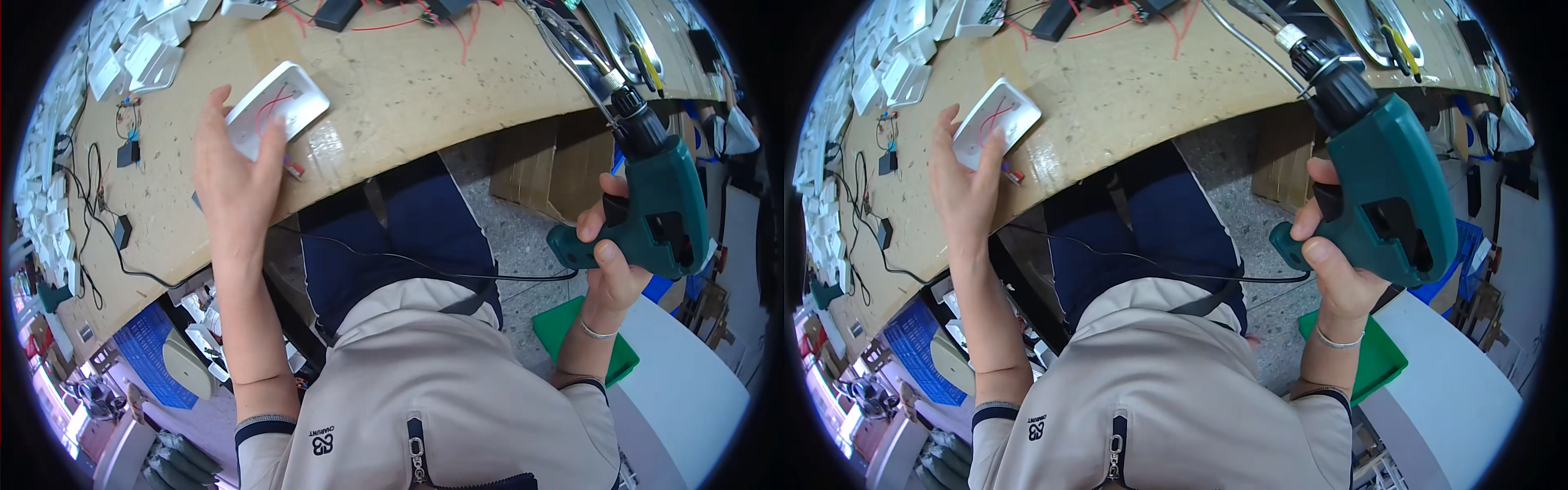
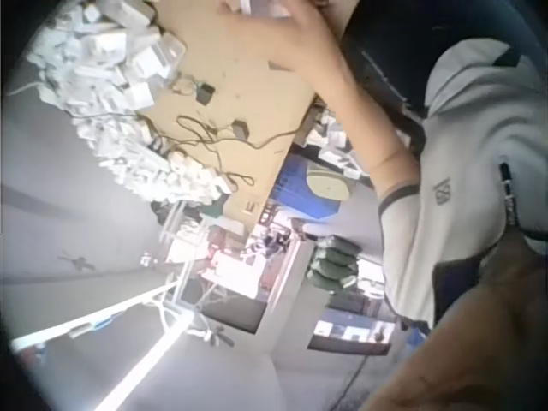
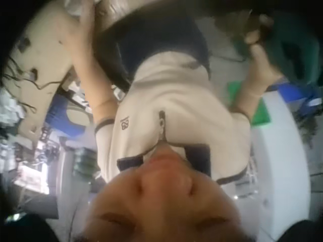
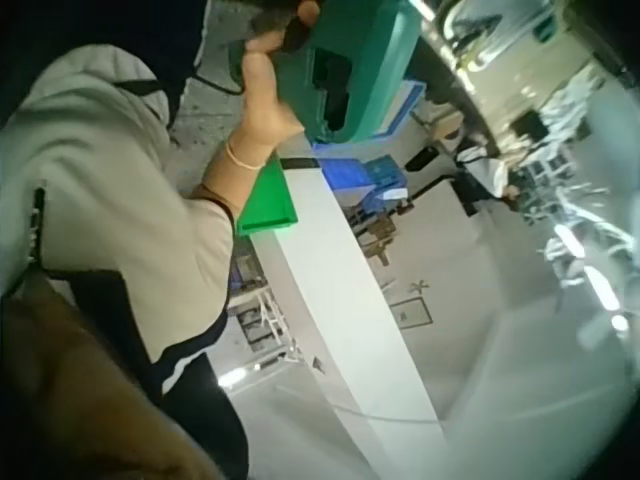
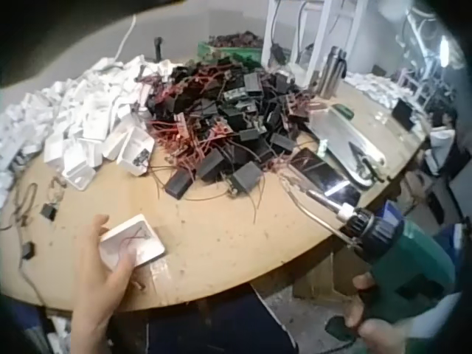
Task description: Soldering wires to electronic components within a plastic housing at a workbench.
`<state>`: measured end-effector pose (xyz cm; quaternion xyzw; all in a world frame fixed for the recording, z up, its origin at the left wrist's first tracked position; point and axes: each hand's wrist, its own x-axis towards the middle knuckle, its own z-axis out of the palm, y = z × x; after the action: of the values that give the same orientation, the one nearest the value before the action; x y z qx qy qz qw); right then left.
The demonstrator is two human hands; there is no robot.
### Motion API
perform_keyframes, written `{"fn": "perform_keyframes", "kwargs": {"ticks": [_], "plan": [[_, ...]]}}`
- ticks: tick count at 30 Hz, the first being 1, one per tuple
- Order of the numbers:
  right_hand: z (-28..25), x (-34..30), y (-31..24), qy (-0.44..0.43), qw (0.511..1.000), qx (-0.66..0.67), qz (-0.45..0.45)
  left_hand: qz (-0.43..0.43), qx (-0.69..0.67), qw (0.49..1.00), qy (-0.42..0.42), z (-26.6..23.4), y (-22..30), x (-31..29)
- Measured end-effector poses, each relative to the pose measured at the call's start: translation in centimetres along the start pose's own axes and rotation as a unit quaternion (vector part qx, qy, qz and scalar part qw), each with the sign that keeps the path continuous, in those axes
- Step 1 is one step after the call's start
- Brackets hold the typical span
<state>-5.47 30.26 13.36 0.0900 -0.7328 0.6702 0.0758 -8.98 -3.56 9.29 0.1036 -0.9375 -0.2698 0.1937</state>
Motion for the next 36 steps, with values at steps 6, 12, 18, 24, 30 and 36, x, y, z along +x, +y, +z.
{"fn": "perform_keyframes", "kwargs": {"ticks": [6, 12, 18, 24, 30, 36], "plan": [[-0.6, -1.6, 1.6, 0.017, 0.997, 0.064, 0.045, -0.050, -0.112, 0.992, -0.021, -1.2, -2.4, -0.4], [-0.8, -1.3, 1.9, -0.023, 0.994, 0.107, 0.019, -0.171, -0.577, 0.798, 0.025, -7.7, -4.1, 0.0], [-0.2, 0.4, 3.4, -0.118, 0.988, 0.101, 0.001, -0.045, -0.818, 0.565, 0.095, -19.3, -11.7, -9.6], [3.2, 2.0, 2.3, -0.181, 0.979, 0.091, -0.001, -0.207, -0.622, 0.707, 0.267, -26.6, -14.9, -24.2], [6.0, 3.1, 2.8, -0.253, 0.960, 0.118, 0.010, -0.512, -0.385, 0.693, 0.332, -24.5, -17.4, -40.2], [6.4, 2.8, 2.4, -0.256, 0.959, 0.119, 0.005, -0.606, -0.384, 0.550, 0.428, -18.3, -21.6, -48.3]]}}
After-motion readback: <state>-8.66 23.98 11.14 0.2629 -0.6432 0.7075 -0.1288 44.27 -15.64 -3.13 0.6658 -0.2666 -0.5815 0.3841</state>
